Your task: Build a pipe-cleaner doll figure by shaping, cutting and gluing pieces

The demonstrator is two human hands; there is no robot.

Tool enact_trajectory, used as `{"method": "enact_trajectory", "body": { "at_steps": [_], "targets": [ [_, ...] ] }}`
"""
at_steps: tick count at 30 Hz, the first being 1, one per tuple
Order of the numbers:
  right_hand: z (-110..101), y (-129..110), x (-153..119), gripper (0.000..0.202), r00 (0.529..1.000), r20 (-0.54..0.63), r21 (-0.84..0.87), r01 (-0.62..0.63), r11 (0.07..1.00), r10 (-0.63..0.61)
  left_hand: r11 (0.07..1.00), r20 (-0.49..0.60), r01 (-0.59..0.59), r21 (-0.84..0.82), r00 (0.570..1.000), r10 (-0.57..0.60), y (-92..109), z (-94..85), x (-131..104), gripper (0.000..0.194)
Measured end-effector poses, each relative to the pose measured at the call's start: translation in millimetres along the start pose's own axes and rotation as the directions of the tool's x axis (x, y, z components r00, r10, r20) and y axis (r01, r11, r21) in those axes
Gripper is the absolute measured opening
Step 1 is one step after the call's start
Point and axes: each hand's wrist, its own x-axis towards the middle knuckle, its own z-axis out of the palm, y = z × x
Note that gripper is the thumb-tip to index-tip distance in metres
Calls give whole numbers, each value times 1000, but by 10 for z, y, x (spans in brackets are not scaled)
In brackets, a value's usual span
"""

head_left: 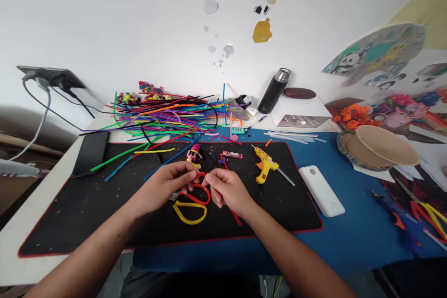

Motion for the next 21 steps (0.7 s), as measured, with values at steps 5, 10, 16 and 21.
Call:
{"method": "enact_trajectory", "body": {
  "at_steps": [5,10,16,21],
  "targets": [
    [10,-11,-30,47,999,50,-2,-18,1000,18,999,107,48,2,993,-47,19,-56,-1,36],
    [-2,-29,-33,46,996,79,-25,-36,999,37,996,150,83,39,985,-88,54,-108,0,36],
    [-12,-7,-19,44,996,78,-53,-41,998,45,989,186,140,43,972,-145,93,-75,-10,37],
    [-6,4,-8,45,998,54,-59,-33,998,36,989,104,145,-16,984,-143,19,-7,-27,40]
  ]
}}
